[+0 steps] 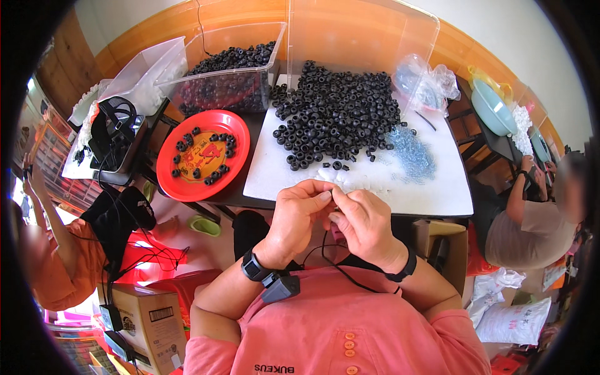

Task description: The worker is assembling or inspecting small black plastic or rubber components, possibly eyelets or gaskets, by picking them from a pile and sorting them onto a tray.

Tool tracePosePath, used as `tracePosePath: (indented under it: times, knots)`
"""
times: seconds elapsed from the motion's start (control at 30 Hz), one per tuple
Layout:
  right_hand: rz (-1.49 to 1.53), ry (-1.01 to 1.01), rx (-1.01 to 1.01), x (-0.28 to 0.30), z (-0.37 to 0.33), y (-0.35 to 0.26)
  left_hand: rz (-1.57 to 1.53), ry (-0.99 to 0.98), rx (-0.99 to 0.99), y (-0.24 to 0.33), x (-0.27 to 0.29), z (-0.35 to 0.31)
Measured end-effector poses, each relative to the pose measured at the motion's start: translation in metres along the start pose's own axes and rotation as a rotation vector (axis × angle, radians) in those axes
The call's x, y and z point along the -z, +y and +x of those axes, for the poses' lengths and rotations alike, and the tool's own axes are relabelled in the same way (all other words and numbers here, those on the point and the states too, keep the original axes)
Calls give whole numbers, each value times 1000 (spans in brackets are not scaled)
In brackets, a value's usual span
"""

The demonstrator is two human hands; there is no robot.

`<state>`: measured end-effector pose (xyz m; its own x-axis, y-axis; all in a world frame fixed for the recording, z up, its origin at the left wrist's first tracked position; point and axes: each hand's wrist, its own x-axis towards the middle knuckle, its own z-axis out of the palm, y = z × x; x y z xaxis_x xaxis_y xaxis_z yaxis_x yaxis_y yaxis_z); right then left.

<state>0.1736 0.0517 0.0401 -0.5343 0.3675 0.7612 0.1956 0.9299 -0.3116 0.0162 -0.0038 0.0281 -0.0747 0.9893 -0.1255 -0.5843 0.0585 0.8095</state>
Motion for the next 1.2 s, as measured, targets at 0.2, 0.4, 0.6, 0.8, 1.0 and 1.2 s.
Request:
tracePosePath:
  times: [0.2, 0.4, 0.6, 0.8, 1.0, 1.2]
  knots:
    - [-106, 7, -305, 2, 18, 42, 63, 14, -89, 5, 6, 9]
    - [-477, -264, -236, -28, 24, 65, -37, 31, -87, 8, 19, 15]
    - [-460, -276, -195, -17, 18, 76, -82, 1, -103, -5, 15, 18]
    - [-433, -469, -310, 11, 10, 83, -196, -27, -190, -26, 13, 36]
    - [-469, -461, -235, 0, 15, 84, -182, -45, -219, -26, 18, 32]
    - [-459, -509, -262, 10, 18, 103, -182, -53, -249, -23, 18, 35]
